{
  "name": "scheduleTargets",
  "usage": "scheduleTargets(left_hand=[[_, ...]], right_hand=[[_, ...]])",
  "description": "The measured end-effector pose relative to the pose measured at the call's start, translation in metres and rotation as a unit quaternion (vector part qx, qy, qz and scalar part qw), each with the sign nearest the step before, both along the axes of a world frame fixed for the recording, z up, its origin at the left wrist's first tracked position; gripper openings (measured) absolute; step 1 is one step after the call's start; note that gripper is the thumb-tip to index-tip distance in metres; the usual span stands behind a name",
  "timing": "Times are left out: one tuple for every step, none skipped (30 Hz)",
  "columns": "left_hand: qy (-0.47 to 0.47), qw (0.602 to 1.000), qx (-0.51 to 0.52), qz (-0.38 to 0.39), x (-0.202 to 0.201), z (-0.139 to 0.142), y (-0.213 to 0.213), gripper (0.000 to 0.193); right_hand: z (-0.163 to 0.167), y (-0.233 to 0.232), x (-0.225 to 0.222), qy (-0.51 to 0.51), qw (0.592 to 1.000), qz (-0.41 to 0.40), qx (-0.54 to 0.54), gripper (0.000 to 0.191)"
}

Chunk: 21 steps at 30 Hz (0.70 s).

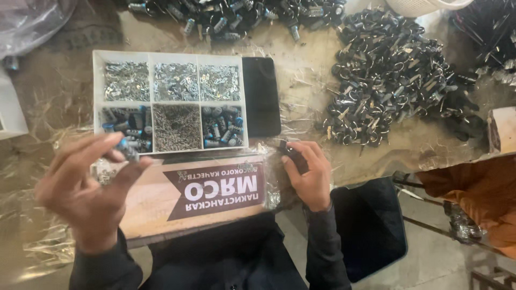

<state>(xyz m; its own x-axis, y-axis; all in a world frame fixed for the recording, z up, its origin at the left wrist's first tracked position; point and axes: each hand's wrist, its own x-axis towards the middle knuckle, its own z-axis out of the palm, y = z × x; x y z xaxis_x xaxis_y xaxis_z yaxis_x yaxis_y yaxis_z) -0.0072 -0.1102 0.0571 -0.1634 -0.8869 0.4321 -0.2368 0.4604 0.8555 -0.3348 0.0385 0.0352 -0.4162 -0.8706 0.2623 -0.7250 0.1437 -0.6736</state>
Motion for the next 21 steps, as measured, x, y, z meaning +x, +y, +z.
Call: scheduleTargets(left_hand=[[-0.007,1.0,0.008,0.011,0.002,0.001,0.005,0.042],[-0.011,1.0,-0.004,-0.002,0.002,0.002,0.013,0.042],[-0.015,1.0,-0.016,-0.015,0.001,0.003,0.022,0.042],[-0.019,0.999,-0.029,-0.029,-0.002,0.004,0.032,0.042],[-0.026,0.998,-0.032,-0.037,-0.007,0.004,0.041,0.041],[-0.033,0.998,-0.034,-0.044,-0.015,0.003,0.049,0.04],[-0.04,0.997,-0.036,-0.05,-0.022,0.002,0.058,0.04],[-0.032,0.995,-0.019,-0.089,-0.03,0.001,0.067,0.041],[-0.024,0.992,-0.002,-0.128,-0.038,0.001,0.077,0.042],[-0.015,0.987,-0.011,-0.162,-0.047,0.0,0.082,0.043],[-0.007,0.98,-0.017,-0.198,-0.053,-0.002,0.087,0.044],[0.003,0.98,-0.018,-0.199,-0.058,-0.002,0.092,0.044],[0.014,0.979,-0.023,-0.201,-0.063,-0.003,0.093,0.044],[0.027,0.979,-0.029,-0.202,-0.065,-0.004,0.094,0.044],[0.029,0.981,-0.016,-0.19,-0.063,-0.004,0.094,0.044],[0.031,0.983,-0.002,-0.18,-0.06,-0.004,0.093,0.044],[0.034,0.985,0.009,-0.17,-0.057,-0.004,0.091,0.044],[0.022,0.987,0.01,-0.157,-0.052,-0.004,0.088,0.044],[0.01,0.989,0.012,-0.146,-0.045,-0.004,0.085,0.044],[-0.002,0.991,0.012,-0.136,-0.041,-0.004,0.081,0.044],[-0.015,0.991,0.01,-0.13,-0.037,-0.004,0.079,0.044]], right_hand=[[0.001,-0.001,0.001,-0.007,1.0,-0.007,0.006,0.026],[0.002,-0.002,0.002,-0.015,1.0,-0.013,0.011,0.026],[0.002,-0.003,0.005,0.014,0.999,-0.023,-0.017,0.024],[0.002,-0.004,0.009,0.043,0.997,-0.033,-0.046,0.023],[0.003,-0.004,0.014,0.071,0.994,-0.043,-0.075,0.022],[0.004,-0.002,0.02,0.054,0.992,-0.056,-0.099,0.018],[0.005,0.002,0.027,0.037,0.989,-0.067,-0.124,0.015],[0.007,0.008,0.035,0.019,0.986,-0.076,-0.146,0.012],[0.01,0.018,0.046,-0.228,0.96,-0.029,-0.16,0.011],[0.013,0.029,0.056,-0.462,0.872,0.017,-0.162,0.013],[0.015,0.037,0.061,-0.37,0.922,0.081,-0.079,0.017],[0.016,0.044,0.065,-0.269,0.952,0.145,0.004,0.022],[0.014,0.046,0.067,-0.359,0.921,0.143,0.042,0.017],[0.012,0.047,0.07,-0.445,0.881,0.138,0.081,0.013],[0.01,0.047,0.073,-0.526,0.831,0.131,0.123,0.012],[0.007,0.046,0.075,-0.343,0.932,0.084,0.087,0.015],[0.002,0.041,0.081,-0.143,0.988,0.033,0.045,0.02],[-0.001,0.038,0.084,0.065,0.998,-0.018,0.0,0.025],[-0.002,0.036,0.084,0.086,0.996,-0.002,0.016,0.033],[-0.003,0.034,0.085,0.107,0.994,0.014,0.03,0.042],[-0.003,0.033,0.085,0.129,0.99,0.029,0.045,0.05]])
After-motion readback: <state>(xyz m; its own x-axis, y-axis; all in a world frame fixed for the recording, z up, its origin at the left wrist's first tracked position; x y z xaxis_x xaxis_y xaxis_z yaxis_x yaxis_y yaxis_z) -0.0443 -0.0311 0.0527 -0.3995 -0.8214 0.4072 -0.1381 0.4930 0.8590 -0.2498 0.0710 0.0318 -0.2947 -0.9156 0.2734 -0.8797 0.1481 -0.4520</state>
